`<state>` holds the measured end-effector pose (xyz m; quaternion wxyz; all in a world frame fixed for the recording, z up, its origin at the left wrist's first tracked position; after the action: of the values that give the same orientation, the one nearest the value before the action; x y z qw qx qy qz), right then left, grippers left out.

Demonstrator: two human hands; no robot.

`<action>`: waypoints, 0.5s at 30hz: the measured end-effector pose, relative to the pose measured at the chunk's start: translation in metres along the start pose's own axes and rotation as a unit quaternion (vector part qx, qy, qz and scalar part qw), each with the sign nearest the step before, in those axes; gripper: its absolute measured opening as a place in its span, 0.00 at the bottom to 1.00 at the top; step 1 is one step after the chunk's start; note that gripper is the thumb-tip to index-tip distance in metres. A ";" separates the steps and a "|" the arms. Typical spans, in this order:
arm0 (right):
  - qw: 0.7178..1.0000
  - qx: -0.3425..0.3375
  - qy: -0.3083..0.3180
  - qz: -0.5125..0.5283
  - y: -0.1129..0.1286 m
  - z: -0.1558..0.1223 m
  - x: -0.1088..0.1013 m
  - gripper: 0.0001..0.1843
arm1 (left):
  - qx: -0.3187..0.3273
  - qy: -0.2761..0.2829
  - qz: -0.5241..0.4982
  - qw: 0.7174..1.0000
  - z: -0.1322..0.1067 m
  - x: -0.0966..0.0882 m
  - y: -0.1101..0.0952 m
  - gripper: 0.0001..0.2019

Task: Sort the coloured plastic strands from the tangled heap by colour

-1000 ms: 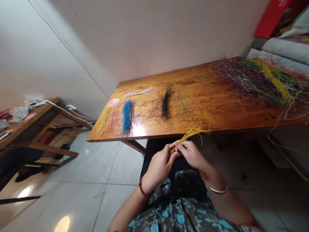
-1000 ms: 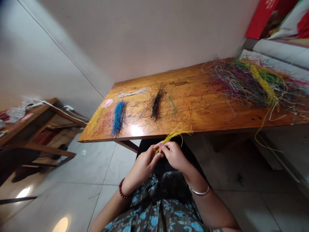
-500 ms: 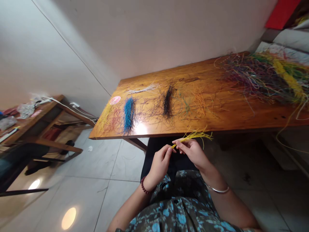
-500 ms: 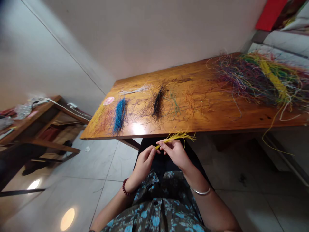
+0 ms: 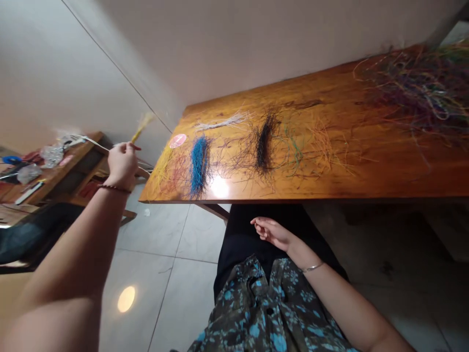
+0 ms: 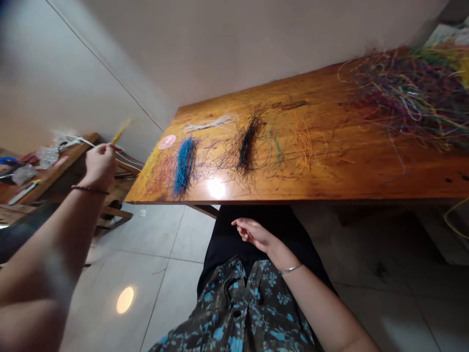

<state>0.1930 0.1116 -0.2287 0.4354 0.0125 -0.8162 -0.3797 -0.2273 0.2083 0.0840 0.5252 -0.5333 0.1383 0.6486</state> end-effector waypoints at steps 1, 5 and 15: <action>1.000 0.010 -0.001 0.005 -0.005 0.003 -0.003 0.21 | -0.031 0.013 0.010 0.999 0.013 0.009 0.013 0.13; 0.999 0.034 -0.026 0.026 -0.015 0.013 -0.023 0.20 | -0.099 0.036 0.013 0.994 0.034 0.037 0.045 0.10; 0.992 0.052 -0.082 0.079 -0.016 0.021 -0.052 0.20 | -0.084 0.144 0.049 0.985 0.046 0.092 0.053 0.15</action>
<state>0.2054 0.1310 -0.2822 0.3940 -0.0604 -0.8664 -0.3008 -0.2855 0.2695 0.0043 0.4205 -0.6561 0.1839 0.5991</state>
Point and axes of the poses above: each hand's wrist, its own z-axis towards the middle knuckle, its own x-axis out of the palm, y = z × x, the point moved 8 cm from there along z, towards the middle knuckle, and after that the axes turned 1 degree about -x, right-handed, at the moved point
